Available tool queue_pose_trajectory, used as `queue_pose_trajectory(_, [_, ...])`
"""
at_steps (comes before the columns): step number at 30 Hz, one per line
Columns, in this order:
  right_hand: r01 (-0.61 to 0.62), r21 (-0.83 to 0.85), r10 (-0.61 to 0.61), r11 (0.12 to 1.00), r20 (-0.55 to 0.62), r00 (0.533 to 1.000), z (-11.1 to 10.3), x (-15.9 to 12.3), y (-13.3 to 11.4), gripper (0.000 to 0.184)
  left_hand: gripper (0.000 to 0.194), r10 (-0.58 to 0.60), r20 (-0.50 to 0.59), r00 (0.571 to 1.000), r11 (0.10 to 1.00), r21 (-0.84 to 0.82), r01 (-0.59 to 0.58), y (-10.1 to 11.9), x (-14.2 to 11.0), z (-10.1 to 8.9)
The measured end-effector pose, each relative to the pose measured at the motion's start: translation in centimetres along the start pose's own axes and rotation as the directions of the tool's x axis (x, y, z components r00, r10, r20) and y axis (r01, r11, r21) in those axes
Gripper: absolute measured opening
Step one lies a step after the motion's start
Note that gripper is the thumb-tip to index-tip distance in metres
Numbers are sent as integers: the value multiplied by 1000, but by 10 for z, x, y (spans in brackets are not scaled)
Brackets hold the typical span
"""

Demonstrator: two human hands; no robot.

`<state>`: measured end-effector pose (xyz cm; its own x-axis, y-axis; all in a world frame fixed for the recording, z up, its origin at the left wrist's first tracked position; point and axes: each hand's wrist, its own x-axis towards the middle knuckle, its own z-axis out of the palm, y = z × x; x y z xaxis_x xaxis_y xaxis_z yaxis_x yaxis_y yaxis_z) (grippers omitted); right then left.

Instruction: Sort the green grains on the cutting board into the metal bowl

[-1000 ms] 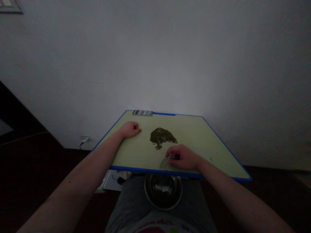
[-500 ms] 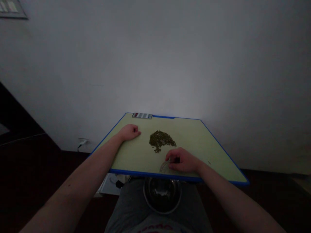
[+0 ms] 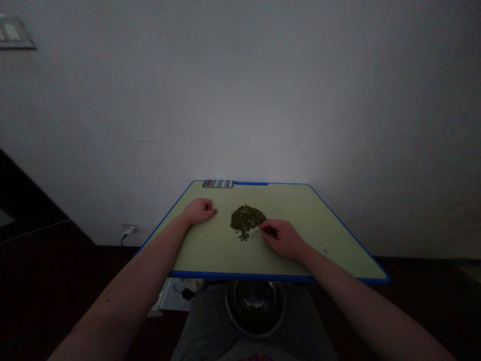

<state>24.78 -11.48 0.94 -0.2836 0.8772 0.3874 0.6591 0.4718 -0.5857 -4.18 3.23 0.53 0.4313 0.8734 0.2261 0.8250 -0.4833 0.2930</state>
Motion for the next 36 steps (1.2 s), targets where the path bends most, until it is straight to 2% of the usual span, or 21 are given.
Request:
queue_pose_trajectory(10, [37, -20, -37, 999, 16, 999, 5, 6, 3, 21, 33, 25, -12, 1000, 1000, 18, -25, 0, 2, 3])
queue_pose_trajectory(17, [70, 26, -71, 997, 45, 996, 6, 9, 3, 22, 32, 11, 0, 1000, 1000, 20, -11, 2, 1, 1])
queue_pose_trajectory(23, [79, 67, -86, 995, 104, 991, 8, 9, 2, 22, 33, 1, -2, 1000, 1000, 25, -1, 1, 1, 2])
queue_pose_trajectory(30, [35, 160, -65, 986, 183, 981, 11, 6, 1, 27, 34, 3, -1, 1000, 1000, 24, -3, -2, 2, 4])
queue_pose_trajectory(36, [87, 84, -105, 993, 243, 964, 9, 3, -6, 28, 35, 5, -5, 1000, 1000, 21, -5, -3, 2, 5])
